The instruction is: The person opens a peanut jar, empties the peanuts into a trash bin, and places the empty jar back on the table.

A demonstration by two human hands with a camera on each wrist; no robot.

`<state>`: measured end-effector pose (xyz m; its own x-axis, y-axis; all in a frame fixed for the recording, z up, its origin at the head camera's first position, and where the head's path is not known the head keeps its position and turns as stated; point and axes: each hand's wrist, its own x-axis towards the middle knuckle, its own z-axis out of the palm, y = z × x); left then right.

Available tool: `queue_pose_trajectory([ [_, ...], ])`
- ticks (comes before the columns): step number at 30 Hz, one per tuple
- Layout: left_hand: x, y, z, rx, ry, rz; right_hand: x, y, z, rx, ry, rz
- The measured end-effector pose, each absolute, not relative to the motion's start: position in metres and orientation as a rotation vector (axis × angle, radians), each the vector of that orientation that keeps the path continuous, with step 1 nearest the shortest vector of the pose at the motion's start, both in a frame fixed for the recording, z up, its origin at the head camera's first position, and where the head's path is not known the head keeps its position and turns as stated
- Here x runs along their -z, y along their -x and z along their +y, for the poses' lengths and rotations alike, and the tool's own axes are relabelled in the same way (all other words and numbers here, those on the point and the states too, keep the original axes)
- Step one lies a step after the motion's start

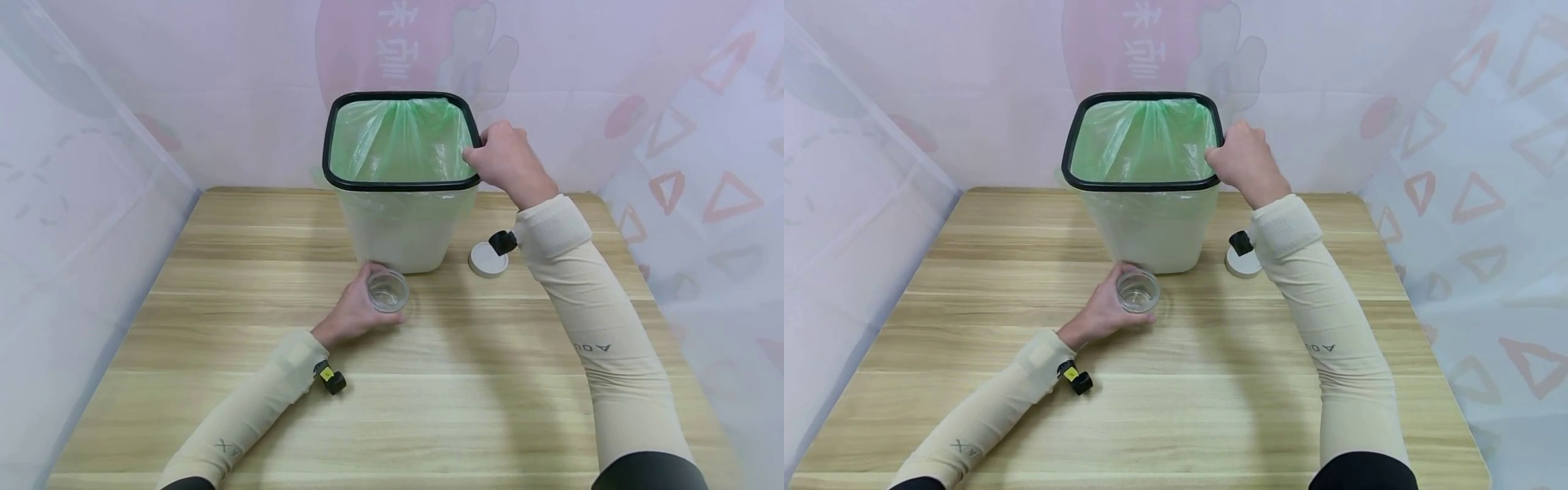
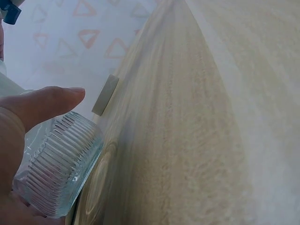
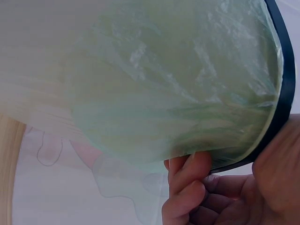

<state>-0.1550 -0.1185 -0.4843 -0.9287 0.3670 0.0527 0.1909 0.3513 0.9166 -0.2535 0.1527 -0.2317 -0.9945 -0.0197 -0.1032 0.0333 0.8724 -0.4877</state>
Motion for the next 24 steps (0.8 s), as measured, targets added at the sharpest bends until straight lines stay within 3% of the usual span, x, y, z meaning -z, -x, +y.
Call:
queue_pose_trajectory([
  [24,0.490,0.163,-0.133,-1.630,-0.594,2.405,0.231,0.256,0.153,0.767,-0.020,2.939],
])
